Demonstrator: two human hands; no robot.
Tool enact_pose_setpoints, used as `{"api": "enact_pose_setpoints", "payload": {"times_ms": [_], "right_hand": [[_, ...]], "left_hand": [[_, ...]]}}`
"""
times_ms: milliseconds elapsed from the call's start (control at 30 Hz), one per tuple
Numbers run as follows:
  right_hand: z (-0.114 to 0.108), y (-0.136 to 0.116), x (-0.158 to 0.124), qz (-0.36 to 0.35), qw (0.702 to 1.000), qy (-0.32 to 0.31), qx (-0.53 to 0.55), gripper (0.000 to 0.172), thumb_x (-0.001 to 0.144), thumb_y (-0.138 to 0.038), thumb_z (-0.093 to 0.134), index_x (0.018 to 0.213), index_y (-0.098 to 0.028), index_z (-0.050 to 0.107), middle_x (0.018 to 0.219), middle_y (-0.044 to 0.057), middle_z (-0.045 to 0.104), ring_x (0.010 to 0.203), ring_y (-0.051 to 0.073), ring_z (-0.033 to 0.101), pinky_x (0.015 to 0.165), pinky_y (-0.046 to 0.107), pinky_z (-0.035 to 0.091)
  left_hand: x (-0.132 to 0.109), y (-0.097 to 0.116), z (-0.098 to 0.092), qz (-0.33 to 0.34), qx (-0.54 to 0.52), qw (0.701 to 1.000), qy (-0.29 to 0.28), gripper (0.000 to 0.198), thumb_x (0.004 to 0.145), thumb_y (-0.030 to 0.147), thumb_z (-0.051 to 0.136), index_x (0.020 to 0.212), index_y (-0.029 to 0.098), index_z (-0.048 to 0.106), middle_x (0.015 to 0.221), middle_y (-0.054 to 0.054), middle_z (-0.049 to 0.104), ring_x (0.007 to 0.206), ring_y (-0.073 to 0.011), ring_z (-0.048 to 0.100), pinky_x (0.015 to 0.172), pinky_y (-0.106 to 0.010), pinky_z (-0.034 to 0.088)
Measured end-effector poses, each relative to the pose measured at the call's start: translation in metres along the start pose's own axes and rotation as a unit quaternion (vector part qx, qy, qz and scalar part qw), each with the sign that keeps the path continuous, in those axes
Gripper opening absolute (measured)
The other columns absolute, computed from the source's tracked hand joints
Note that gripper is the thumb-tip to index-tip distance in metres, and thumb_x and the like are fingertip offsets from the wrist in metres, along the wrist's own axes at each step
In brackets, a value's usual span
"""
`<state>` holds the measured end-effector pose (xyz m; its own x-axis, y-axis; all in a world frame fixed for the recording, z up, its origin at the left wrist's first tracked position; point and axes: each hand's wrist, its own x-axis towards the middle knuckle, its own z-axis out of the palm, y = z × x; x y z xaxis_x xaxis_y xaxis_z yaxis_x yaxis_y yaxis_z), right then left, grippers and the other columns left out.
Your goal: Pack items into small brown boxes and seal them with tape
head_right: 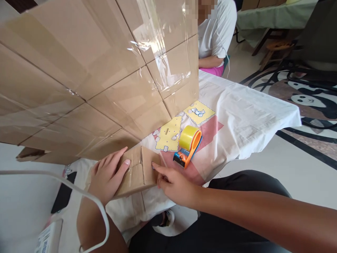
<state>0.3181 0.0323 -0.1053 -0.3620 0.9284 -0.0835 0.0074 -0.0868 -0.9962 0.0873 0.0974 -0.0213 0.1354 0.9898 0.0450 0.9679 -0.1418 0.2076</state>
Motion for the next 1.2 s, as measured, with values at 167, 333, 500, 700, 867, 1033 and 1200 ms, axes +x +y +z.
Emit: {"api": "enact_pose_setpoints", "payload": {"times_ms": [167, 333, 500, 700, 867, 1033, 1200], "right_hand": [[0.003, 0.007, -0.004, 0.042, 0.998, -0.019, 0.053, 0.067, 0.091, -0.018, 0.055, 0.157, -0.025, 0.043, 0.088, 0.0, 0.059, 0.079, 0.014, 0.052, 0.077, 0.03, 0.047], [-0.005, 0.005, -0.009, 0.088, 0.992, -0.059, 0.064, 0.073, 0.088, -0.016, 0.058, 0.158, -0.032, 0.04, 0.078, -0.004, 0.048, 0.066, 0.01, 0.042, 0.063, 0.025, 0.038], [-0.006, 0.003, -0.006, 0.079, 0.992, -0.043, 0.091, 0.067, 0.091, -0.02, 0.057, 0.156, -0.029, 0.044, 0.084, -0.002, 0.052, 0.072, 0.011, 0.047, 0.069, 0.026, 0.041], [-0.001, -0.004, 0.0, 0.068, 0.993, -0.026, 0.09, 0.073, 0.087, -0.018, 0.061, 0.157, -0.029, 0.042, 0.093, 0.001, 0.058, 0.075, 0.012, 0.05, 0.068, 0.026, 0.044], [-0.01, -0.01, 0.003, 0.078, 0.993, -0.035, 0.086, 0.073, 0.086, -0.016, 0.061, 0.157, -0.028, 0.043, 0.088, -0.001, 0.058, 0.073, 0.012, 0.05, 0.071, 0.027, 0.046], [-0.007, 0.001, -0.004, 0.082, 0.989, -0.07, 0.106, 0.073, 0.088, -0.021, 0.062, 0.157, -0.032, 0.042, 0.093, -0.001, 0.06, 0.072, 0.01, 0.049, 0.071, 0.026, 0.044], [-0.005, 0.006, -0.01, 0.094, 0.988, -0.037, 0.117, 0.063, 0.088, -0.024, 0.063, 0.15, -0.029, 0.053, 0.087, 0.0, 0.062, 0.07, 0.012, 0.05, 0.069, 0.027, 0.045]], "left_hand": [[-0.001, 0.0, 0.003, -0.003, 0.002, 1.0, 0.026, 0.048, 0.098, 0.053, 0.043, 0.14, 0.034, 0.058, 0.137, -0.007, 0.065, 0.134, -0.0359, 0.05, 0.117, -0.06, 0.027], [-0.007, 0.012, -0.001, -0.006, 0.025, 0.999, 0.03, 0.046, 0.102, 0.049, 0.037, 0.141, 0.033, 0.055, 0.14, -0.005, 0.062, 0.136, -0.0315, 0.049, 0.118, -0.057, 0.024], [-0.006, 0.016, -0.003, -0.011, 0.038, 0.999, 0.025, 0.046, 0.102, 0.048, 0.036, 0.141, 0.034, 0.056, 0.139, -0.004, 0.062, 0.134, -0.0313, 0.05, 0.117, -0.056, 0.026], [-0.005, 0.012, 0.0, -0.006, 0.043, 0.999, 0.033, 0.047, 0.101, 0.049, 0.036, 0.141, 0.033, 0.057, 0.136, -0.005, 0.064, 0.132, -0.0323, 0.052, 0.117, -0.057, 0.027], [-0.005, 0.009, 0.001, -0.002, 0.041, 0.999, 0.031, 0.048, 0.1, 0.051, 0.037, 0.141, 0.034, 0.057, 0.137, -0.005, 0.064, 0.132, -0.0317, 0.053, 0.116, -0.056, 0.028], [-0.003, 0.008, 0.0, -0.015, 0.028, 0.999, 0.024, 0.049, 0.099, 0.052, 0.037, 0.139, 0.033, 0.058, 0.136, -0.005, 0.064, 0.133, -0.0327, 0.051, 0.117, -0.058, 0.026], [-0.002, 0.008, 0.0, -0.015, 0.03, 0.999, 0.013, 0.048, 0.098, 0.052, 0.039, 0.14, 0.035, 0.058, 0.138, -0.004, 0.064, 0.133, -0.0328, 0.05, 0.117, -0.057, 0.027]]}}
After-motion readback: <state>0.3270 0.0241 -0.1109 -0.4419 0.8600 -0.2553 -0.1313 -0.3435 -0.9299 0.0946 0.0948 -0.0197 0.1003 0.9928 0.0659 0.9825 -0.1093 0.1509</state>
